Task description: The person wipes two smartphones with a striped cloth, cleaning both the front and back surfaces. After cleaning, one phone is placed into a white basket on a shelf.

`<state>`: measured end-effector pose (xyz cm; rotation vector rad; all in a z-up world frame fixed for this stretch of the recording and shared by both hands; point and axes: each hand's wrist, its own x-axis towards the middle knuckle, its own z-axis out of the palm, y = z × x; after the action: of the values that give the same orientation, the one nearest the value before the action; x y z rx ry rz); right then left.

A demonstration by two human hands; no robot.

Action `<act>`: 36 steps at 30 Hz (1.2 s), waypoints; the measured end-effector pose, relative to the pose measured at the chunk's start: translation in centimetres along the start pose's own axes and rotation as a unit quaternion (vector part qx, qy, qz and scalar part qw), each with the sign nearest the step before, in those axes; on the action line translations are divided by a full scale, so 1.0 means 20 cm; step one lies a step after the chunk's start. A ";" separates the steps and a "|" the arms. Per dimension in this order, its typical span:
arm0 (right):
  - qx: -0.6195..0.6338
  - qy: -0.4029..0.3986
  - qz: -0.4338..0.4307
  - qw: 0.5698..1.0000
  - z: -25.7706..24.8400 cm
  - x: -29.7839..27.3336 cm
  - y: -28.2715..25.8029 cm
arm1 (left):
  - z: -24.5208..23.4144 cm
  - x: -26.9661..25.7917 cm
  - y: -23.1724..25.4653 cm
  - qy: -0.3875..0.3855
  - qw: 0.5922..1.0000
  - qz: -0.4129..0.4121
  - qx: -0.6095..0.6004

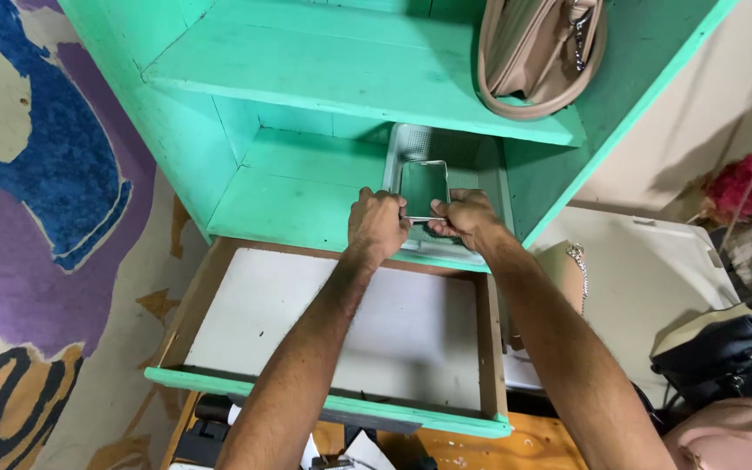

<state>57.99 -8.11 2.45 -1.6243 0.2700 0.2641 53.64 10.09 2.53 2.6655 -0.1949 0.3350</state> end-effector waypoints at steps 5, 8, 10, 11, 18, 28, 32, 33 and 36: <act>-0.024 0.011 0.006 1.000 0.02 0.17 0.08 | -0.02 0.02 0.05 -0.011 0.996 0.012 0.088; -0.029 0.021 0.002 0.999 0.04 0.18 0.06 | -0.04 0.02 0.08 -0.005 0.991 0.014 0.133; -0.029 0.029 -0.002 0.999 0.06 0.17 0.06 | -0.03 0.03 0.08 0.000 0.988 0.016 0.151; -0.030 0.030 -0.011 0.999 0.06 0.19 0.08 | -0.02 0.05 0.08 -0.007 0.988 0.015 0.155; -0.076 0.095 -0.012 0.993 0.15 0.16 0.07 | 0.09 0.16 0.07 -0.099 0.986 -0.026 0.131; -0.503 0.115 -0.112 0.849 0.17 0.31 0.18 | -0.01 0.14 0.12 -0.183 0.981 -0.046 0.039; -0.607 0.303 -0.353 0.644 0.21 0.51 0.41 | 0.03 0.16 0.09 -0.204 0.977 -0.046 0.037; -0.624 0.373 -0.444 0.525 0.22 0.55 0.45 | 0.04 0.17 0.08 -0.207 0.977 -0.042 0.038; -0.538 0.094 -0.106 0.831 0.11 0.70 0.38 | 0.00 0.16 0.10 -0.218 0.973 -0.051 0.053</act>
<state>68.64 -6.63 -9.49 -2.7955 0.0664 0.0652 56.42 8.13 4.27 2.8093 -0.1745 -0.2858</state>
